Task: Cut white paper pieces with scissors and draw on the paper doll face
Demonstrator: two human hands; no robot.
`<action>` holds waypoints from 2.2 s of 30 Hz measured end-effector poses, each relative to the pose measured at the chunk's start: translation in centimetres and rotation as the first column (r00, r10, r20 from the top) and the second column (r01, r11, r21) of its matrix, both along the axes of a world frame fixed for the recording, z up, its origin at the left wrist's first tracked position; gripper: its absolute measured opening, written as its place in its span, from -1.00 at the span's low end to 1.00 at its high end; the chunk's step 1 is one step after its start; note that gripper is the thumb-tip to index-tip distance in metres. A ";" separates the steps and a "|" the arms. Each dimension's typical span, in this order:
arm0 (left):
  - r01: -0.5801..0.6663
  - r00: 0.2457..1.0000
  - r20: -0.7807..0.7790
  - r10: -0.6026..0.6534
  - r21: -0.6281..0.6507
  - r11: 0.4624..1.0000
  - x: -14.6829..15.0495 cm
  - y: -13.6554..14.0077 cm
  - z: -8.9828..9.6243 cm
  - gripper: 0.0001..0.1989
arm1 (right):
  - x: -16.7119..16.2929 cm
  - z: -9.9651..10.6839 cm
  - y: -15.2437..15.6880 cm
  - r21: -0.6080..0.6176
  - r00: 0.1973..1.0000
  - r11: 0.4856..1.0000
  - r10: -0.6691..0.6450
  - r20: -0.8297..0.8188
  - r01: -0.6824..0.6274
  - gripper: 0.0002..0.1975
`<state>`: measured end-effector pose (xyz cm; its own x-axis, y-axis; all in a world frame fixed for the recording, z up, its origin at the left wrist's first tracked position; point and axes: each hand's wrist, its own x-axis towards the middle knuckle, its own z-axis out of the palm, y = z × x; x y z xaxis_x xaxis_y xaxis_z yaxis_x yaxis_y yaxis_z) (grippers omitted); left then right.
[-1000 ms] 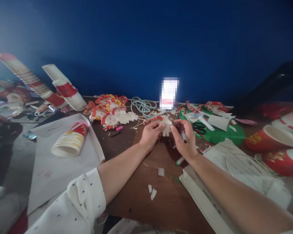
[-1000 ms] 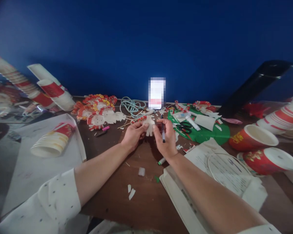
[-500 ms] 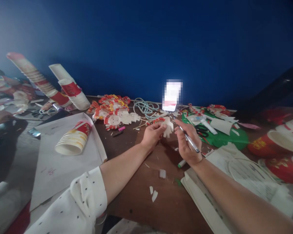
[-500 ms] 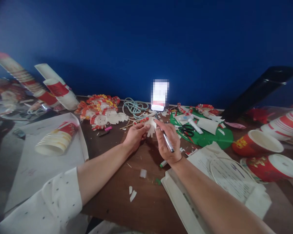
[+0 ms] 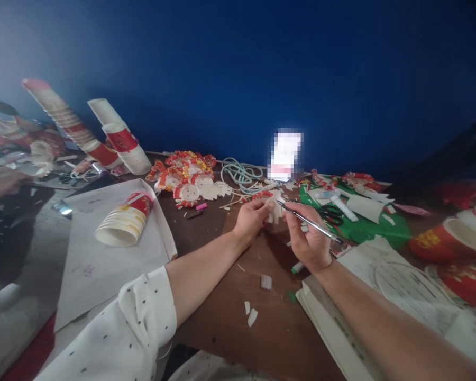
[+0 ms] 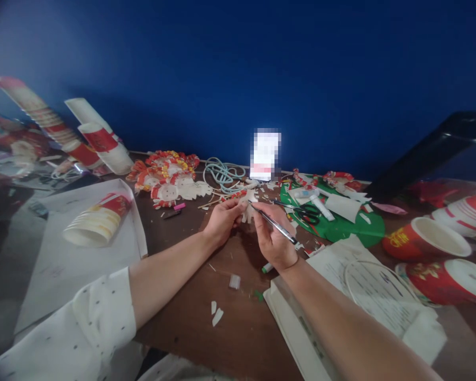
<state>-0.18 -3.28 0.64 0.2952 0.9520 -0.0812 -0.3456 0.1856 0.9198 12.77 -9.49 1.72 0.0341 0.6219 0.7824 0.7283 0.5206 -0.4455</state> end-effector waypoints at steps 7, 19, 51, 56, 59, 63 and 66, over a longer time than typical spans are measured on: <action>-0.006 1.000 -0.027 0.007 0.004 1.000 0.0 0.0 0.0 -0.75 | 0.2 0.0 0.1 -0.003 1.000 1.000 0.022 -0.009 -0.022 -0.78; -0.004 1.000 -0.024 0.005 0.045 0.999 0.1 -0.1 0.0 -0.74 | 0.4 -0.2 0.3 -0.059 0.998 0.996 -0.068 -0.017 0.067 -0.81; -0.041 0.998 -0.050 0.044 0.044 0.998 0.0 -0.1 0.0 -0.76 | 3.8 2.6 1.2 -0.246 0.945 0.918 -0.327 -0.028 0.311 -0.67; -0.071 0.989 -0.121 0.083 0.106 0.992 0.1 -0.1 -0.3 -0.78 | 5.1 3.5 2.2 -0.662 0.918 0.651 -0.149 0.369 0.371 -0.57; -0.074 0.985 -0.143 0.093 0.127 0.989 0.1 -0.3 -0.1 -0.78 | 4.9 2.9 2.2 -0.768 0.918 0.543 -0.012 0.396 0.338 -0.59; -0.072 0.990 -0.113 0.085 0.114 0.991 0.2 -0.5 0.2 -0.79 | 4.6 2.3 2.0 -0.781 0.916 0.521 -0.006 0.401 0.345 -0.59; -0.062 0.992 -0.108 0.073 0.102 0.993 0.2 -0.5 0.3 -0.79 | 4.6 2.0 2.0 -0.782 0.919 0.520 -0.016 0.394 0.344 -0.58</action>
<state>-0.03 -3.80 0.92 0.2245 0.9744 -0.0153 -0.2491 0.0725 0.9657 17.35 -7.51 3.71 0.0948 0.9910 -0.0950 0.9341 -0.1216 -0.3357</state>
